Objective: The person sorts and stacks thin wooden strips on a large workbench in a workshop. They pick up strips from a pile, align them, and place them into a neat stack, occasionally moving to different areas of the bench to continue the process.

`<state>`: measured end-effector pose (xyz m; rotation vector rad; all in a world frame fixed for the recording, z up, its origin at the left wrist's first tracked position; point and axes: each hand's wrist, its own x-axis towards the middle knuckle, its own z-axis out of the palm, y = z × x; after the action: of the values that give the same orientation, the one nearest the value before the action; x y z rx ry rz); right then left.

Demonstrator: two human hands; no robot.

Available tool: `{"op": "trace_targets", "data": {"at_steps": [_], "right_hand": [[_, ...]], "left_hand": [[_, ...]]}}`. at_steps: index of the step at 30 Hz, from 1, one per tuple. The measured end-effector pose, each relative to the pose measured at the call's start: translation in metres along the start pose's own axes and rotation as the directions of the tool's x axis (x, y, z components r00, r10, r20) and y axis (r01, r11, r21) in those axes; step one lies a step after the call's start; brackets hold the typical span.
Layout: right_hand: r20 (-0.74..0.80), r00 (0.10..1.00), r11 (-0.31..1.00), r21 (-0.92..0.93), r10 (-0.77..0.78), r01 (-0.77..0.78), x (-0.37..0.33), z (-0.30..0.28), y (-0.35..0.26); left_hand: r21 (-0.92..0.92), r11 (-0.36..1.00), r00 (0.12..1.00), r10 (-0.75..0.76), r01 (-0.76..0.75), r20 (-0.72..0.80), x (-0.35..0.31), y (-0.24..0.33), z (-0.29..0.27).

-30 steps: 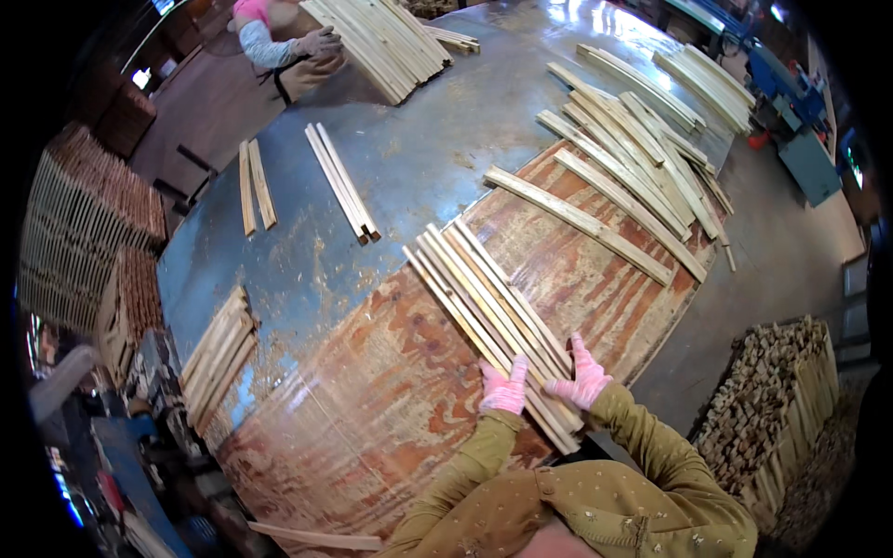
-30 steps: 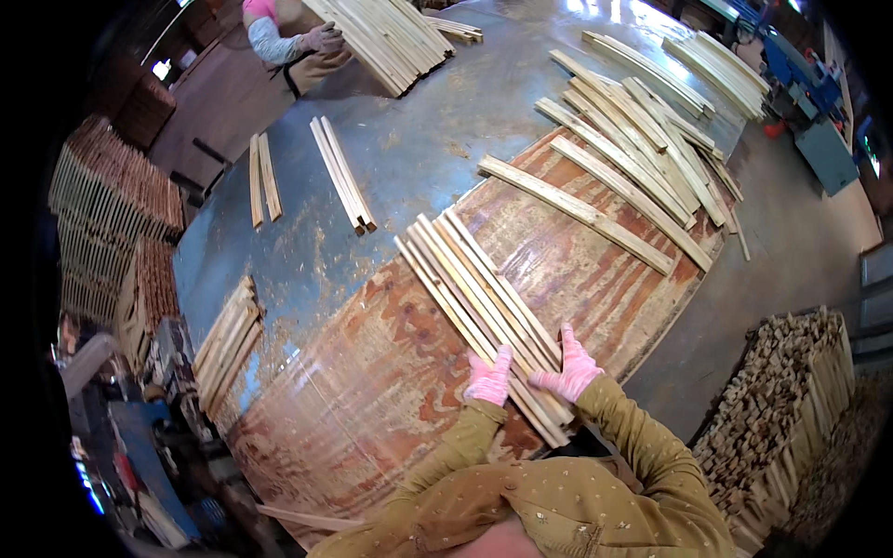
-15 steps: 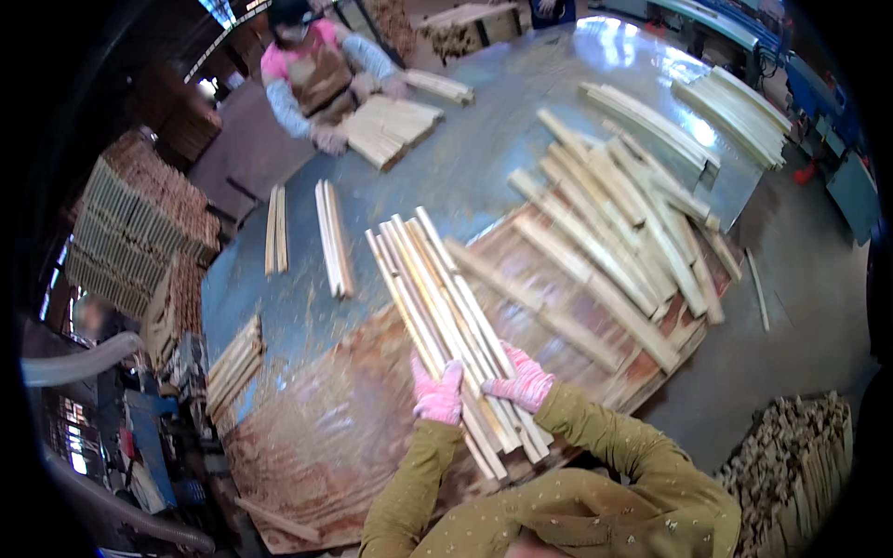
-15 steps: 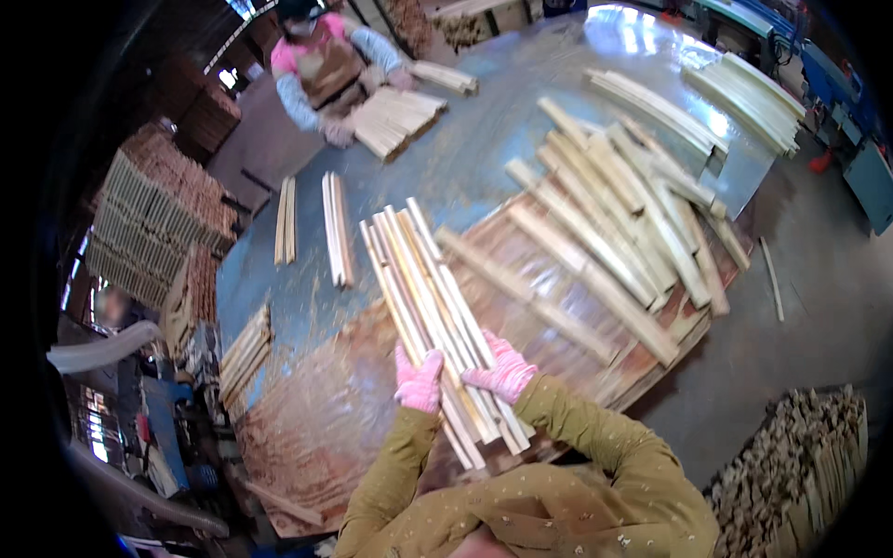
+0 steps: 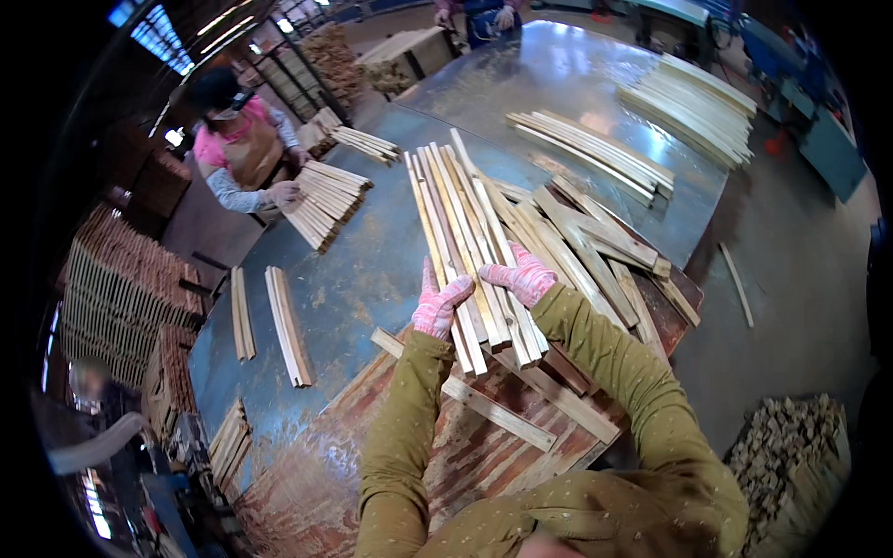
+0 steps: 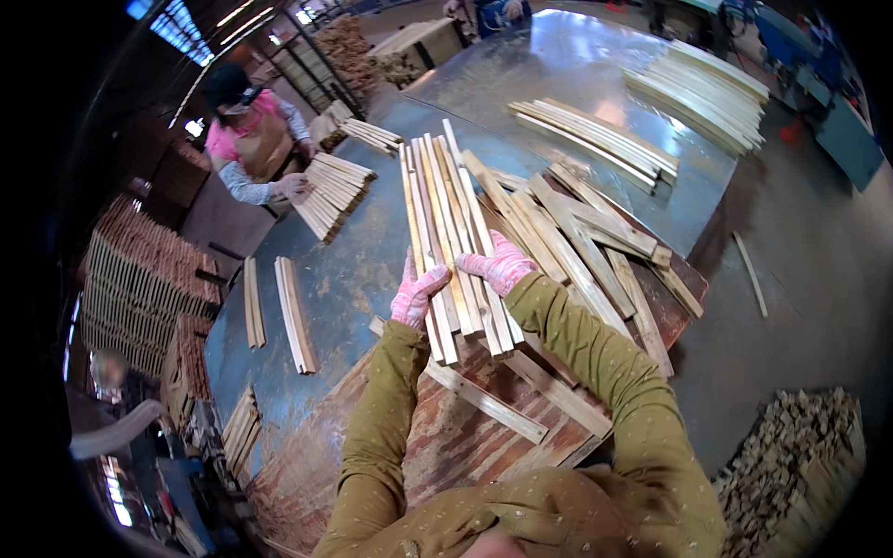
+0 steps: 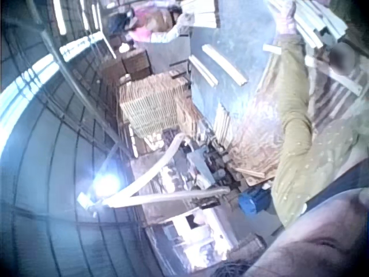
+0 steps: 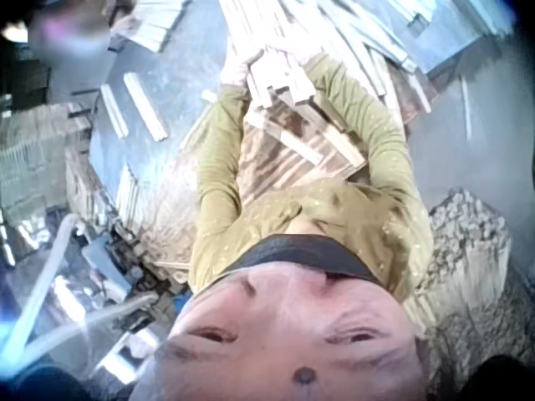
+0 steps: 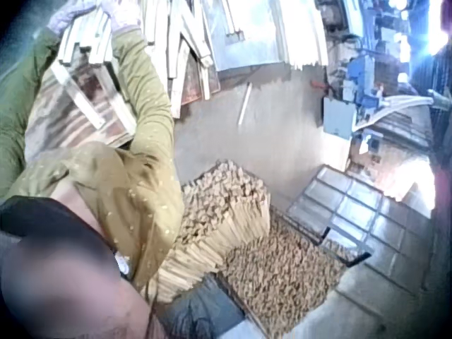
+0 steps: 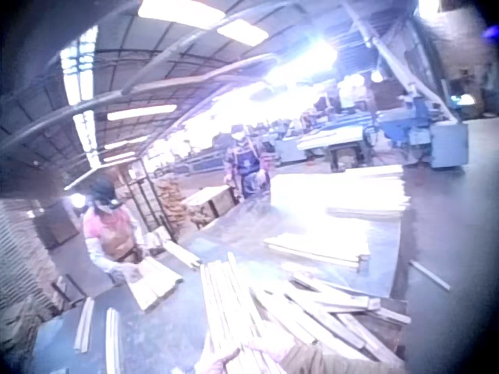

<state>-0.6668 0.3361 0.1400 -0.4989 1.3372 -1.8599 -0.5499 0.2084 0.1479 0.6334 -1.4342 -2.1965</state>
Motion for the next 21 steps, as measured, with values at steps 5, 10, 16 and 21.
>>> {"op": "trace_targets", "data": {"at_steps": [5,10,16,21], "right_hand": [[-0.088,0.996,0.990,-0.137,0.032,-0.044,0.035,-0.054,-0.007],[-0.085,0.992,0.994,-0.070,-0.095,0.089,0.096,-0.117,-0.047],[0.010,0.996,0.994,0.065,-0.087,0.086,0.189,-0.214,-0.088],[-0.153,0.987,0.989,-0.143,-0.056,0.034,0.274,-0.306,-0.078]], "left_hand": [[-0.024,0.998,0.995,-0.048,0.050,0.089,0.048,-0.022,0.031],[-0.040,0.999,0.990,0.039,-0.034,0.133,0.135,-0.025,0.086],[0.249,0.963,0.985,0.069,-0.107,0.158,0.253,-0.031,0.159],[0.194,0.980,0.992,0.021,-0.045,0.125,0.311,-0.042,0.218]]}}
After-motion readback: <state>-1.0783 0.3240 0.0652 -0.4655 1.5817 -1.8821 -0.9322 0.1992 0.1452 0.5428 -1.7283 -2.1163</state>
